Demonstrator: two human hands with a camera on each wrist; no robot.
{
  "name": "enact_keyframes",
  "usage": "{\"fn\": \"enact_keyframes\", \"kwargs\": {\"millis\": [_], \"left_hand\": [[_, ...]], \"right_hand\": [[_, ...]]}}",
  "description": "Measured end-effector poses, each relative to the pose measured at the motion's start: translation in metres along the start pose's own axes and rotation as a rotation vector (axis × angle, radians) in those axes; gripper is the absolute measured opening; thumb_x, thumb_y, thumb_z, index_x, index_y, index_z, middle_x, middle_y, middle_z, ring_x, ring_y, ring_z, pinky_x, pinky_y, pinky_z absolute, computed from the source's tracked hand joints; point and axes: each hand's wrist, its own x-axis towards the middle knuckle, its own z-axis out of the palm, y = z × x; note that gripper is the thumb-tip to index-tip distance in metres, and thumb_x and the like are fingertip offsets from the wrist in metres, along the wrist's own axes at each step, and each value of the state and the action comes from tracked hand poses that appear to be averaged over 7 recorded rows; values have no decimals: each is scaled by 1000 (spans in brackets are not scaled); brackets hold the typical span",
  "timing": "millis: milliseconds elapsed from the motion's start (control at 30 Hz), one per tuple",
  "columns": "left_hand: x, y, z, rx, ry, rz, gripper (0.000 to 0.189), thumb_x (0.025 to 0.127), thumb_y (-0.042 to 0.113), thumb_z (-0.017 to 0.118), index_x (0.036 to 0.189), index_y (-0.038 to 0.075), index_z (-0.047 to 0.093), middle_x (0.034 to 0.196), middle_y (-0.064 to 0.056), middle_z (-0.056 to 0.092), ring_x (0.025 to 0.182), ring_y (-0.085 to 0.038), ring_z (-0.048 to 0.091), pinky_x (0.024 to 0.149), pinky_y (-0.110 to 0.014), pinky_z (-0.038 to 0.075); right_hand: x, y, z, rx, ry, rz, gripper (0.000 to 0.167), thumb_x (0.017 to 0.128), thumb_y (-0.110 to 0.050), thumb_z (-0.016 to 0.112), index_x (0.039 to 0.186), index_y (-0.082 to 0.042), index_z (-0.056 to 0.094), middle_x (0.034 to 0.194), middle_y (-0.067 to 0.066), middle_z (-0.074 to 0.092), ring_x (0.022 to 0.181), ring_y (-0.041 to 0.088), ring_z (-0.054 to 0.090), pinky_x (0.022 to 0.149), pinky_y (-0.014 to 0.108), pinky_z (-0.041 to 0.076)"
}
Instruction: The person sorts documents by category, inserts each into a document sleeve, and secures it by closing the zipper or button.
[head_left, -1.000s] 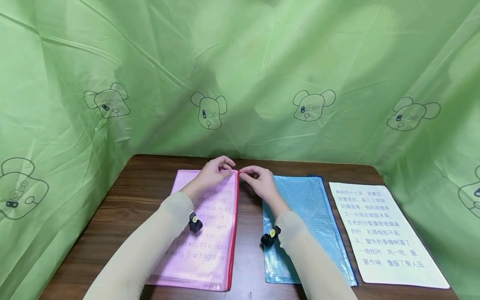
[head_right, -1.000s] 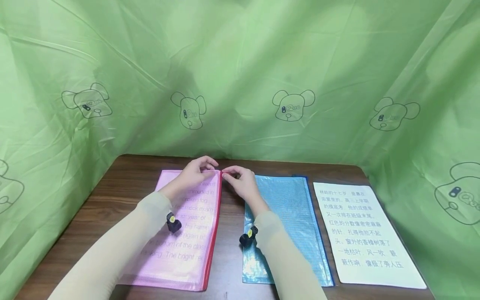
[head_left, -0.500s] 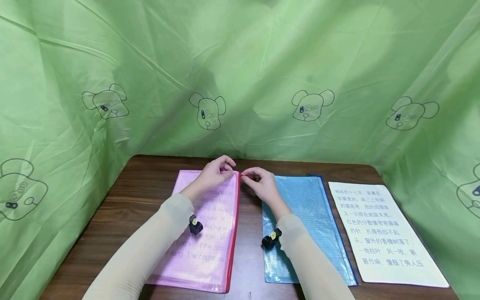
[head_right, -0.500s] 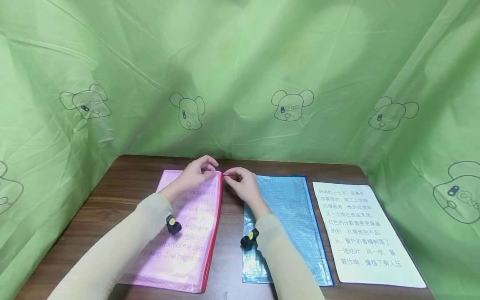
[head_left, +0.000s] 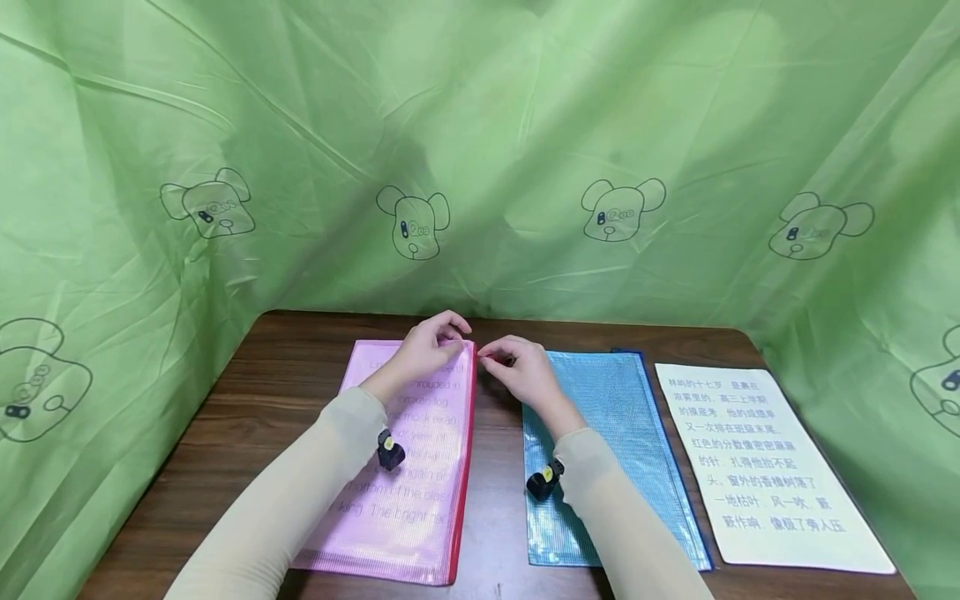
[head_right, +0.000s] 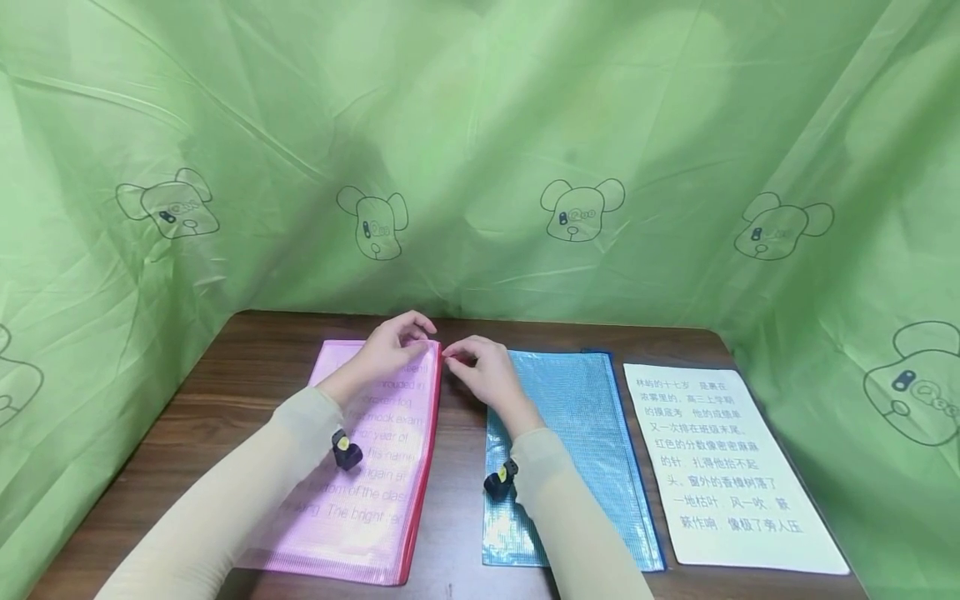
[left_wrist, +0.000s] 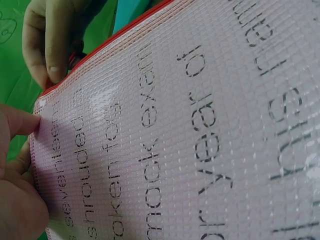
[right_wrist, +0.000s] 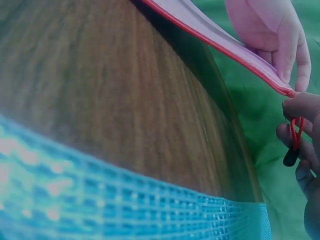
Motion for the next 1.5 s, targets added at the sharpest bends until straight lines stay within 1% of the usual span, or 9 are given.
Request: {"fn": "enact_keyframes", "kwargs": {"millis": [133,267,400,600,900,1067,1233,1400,1500], "left_hand": [[0,-1,-2,-1,26,18,26,100,3,70,123,14,72,101,-3,75,91,-20,68,85,-37,50],[-1,-4,-6,2,73,32,23,99,2,69,117,17,74,100,-3,74,91,-21,65,84,-36,50],[-2,-5,-13,-4,121,7,20,101,4,69,112,19,77,98,-1,73,89,-22,61,82,-37,49],[-2,-5,-21,-7,171,-13,18,102,6,68,112,17,77,100,-2,75,91,-23,61,84,-38,48],[-4,-6,-28,-40,218,-10,19,101,4,68,112,14,79,100,-4,76,89,-22,59,81,-33,47],[-5,-5,-32,-70,243,-3,18,101,5,67,111,14,79,99,-6,75,88,-22,58,80,-33,46],[-6,-6,-35,-90,274,-27,16,102,6,68,111,13,79,98,-5,73,89,-19,58,80,-29,46],[-7,-6,-39,-118,297,-31,15,103,5,69,113,9,78,100,-10,72,87,-21,57,77,-29,45],[-8,-6,-42,-136,312,-41,16,103,5,68,115,8,78,102,-12,71,90,-22,57,79,-28,46]], "right_hand": [[-3,-4,0,-16,-42,16,8,99,-16,83,106,-19,86,102,-6,78,88,10,70,78,33,60],[-7,-10,-1,-2,-130,30,8,99,-18,83,107,-19,86,100,-8,78,85,8,70,77,32,59],[-15,-16,-1,16,-213,36,7,99,-18,83,106,-18,85,97,-9,78,83,7,69,75,30,59],[-28,-23,2,29,-263,41,6,99,-17,82,105,-18,85,95,-10,76,73,7,68,68,28,59],[-45,-33,0,6,-280,6,7,99,-16,82,105,-19,85,96,-11,77,76,3,66,68,27,58],[-53,-37,-2,18,-307,14,8,100,-15,82,106,-18,85,98,-9,77,73,2,67,69,27,59],[-61,-43,-6,46,-332,7,7,100,-13,81,106,-15,84,100,-5,78,67,7,71,67,27,61],[-67,-45,-9,73,-333,-10,8,100,-10,81,106,-14,84,101,-2,79,65,13,73,65,27,60],[-69,-45,-11,77,-342,6,8,100,-11,80,106,-15,85,102,-1,79,64,14,73,64,27,60]]}}
